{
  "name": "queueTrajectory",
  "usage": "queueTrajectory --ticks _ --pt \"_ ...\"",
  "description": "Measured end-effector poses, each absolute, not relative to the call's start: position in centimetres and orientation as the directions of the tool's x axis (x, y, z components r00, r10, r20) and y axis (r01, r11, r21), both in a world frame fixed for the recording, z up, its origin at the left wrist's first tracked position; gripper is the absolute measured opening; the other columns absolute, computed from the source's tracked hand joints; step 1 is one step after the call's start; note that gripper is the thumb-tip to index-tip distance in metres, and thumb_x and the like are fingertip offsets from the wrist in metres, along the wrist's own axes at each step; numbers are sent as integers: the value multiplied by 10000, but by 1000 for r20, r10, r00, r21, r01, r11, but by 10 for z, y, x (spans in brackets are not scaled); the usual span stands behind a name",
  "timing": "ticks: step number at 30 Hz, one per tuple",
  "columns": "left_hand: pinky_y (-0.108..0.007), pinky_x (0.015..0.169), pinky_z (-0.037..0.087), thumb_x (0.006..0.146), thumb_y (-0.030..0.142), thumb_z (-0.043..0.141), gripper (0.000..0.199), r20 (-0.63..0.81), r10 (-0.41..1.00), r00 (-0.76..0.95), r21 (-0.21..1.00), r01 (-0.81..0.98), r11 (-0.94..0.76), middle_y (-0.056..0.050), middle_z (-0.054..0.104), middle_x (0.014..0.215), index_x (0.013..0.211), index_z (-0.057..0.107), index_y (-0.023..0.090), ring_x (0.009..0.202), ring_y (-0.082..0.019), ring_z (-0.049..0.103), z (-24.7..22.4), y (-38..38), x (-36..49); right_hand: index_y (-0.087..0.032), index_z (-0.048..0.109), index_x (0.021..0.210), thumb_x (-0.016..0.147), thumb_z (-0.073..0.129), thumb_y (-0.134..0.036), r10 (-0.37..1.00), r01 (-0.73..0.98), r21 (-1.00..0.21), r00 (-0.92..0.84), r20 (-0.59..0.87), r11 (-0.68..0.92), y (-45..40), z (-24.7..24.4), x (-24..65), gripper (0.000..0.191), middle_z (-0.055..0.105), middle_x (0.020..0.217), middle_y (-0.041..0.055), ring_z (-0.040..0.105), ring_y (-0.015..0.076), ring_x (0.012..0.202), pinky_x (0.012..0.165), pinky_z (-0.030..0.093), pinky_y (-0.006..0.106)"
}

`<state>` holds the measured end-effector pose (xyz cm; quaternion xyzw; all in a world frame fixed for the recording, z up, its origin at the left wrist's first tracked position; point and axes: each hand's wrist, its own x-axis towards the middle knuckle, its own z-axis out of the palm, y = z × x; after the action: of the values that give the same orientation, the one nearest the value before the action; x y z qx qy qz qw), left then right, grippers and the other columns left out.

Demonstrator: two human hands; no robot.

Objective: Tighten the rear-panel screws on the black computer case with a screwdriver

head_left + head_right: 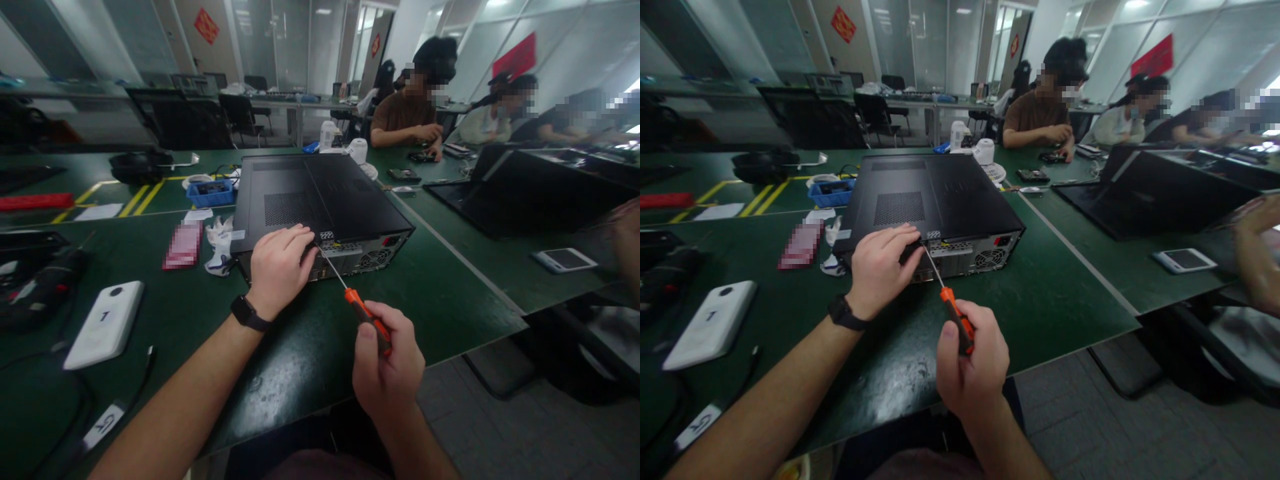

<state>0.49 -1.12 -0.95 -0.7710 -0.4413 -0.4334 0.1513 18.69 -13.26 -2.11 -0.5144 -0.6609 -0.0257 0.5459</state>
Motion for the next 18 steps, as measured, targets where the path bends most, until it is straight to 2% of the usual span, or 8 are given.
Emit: queueTrajectory --ticks 4,10,14,18 --pt "-474 1020 547 949 225 652 200 800 554 229 156 813 -561 -96 774 1201 1140 704 200 1162 -267 723 -9 -12 5 -223 590 1194 922 585 -192 608 718 -497 130 783 487 -132 -24 187 274 715 978 57 727 200 822 705 600 333" --pt "-472 1031 541 951 223 651 201 802 554 224 156 817 -556 -89 774 1204 1145 704 208 1159 -269 724 -9 -12 5 -215 612 1215 966 565 -211 670 693 -569 166 724 443 -134 -27 187 253 738 977 59 733 177 770 691 599 310" --pt "-465 1025 543 952 226 650 196 802 553 226 148 821 -552 -93 774 1202 1139 702 194 1154 -262 725 -9 -12 6 -205 598 1211 915 601 -211 614 696 -523 148 775 492 -132 -26 187 297 715 994 62 733 188 816 694 604 313" --pt "-448 1021 545 956 221 647 185 804 545 238 131 824 -552 -92 777 1191 1128 699 176 1155 -256 726 -8 -13 6 -216 618 1195 959 571 -198 648 705 -560 187 738 435 -131 -30 189 242 735 938 35 727 154 715 641 591 279"
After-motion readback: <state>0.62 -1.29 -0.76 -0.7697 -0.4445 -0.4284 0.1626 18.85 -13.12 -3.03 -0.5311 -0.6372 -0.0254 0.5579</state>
